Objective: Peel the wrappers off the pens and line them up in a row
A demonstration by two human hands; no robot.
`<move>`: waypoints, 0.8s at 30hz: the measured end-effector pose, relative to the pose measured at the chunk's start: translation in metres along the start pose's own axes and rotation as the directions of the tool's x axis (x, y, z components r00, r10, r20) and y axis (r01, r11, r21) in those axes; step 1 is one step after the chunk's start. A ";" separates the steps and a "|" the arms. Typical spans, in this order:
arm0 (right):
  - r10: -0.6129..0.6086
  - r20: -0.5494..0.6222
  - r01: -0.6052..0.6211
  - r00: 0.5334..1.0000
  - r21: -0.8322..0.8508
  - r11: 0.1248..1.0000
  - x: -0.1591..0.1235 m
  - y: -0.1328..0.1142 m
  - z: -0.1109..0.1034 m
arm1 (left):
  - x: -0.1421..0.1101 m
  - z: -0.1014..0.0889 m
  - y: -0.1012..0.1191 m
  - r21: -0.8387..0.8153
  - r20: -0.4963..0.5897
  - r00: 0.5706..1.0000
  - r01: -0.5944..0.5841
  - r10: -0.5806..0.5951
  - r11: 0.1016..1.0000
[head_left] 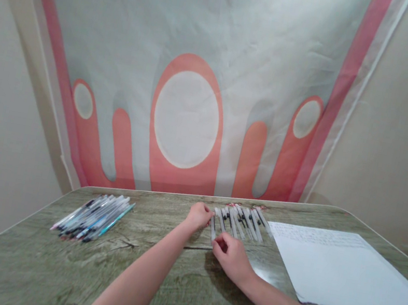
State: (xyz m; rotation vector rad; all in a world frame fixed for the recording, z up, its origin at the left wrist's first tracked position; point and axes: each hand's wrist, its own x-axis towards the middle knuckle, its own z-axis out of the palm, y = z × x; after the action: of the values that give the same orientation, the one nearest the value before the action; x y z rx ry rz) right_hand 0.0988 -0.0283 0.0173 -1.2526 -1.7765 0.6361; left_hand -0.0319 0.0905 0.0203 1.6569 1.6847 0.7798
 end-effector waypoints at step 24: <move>-0.099 0.173 0.180 0.980 -0.553 0.813 0.090 0.025 -0.016 | -0.044 0.007 -0.032 -0.068 -0.108 0.882 -0.467 0.459 0.882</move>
State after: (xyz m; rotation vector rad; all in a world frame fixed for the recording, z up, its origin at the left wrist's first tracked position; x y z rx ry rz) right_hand 0.1125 0.0636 0.0371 -1.4676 -2.2502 0.0935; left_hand -0.0458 0.0455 -0.0073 2.0142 1.2890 1.1536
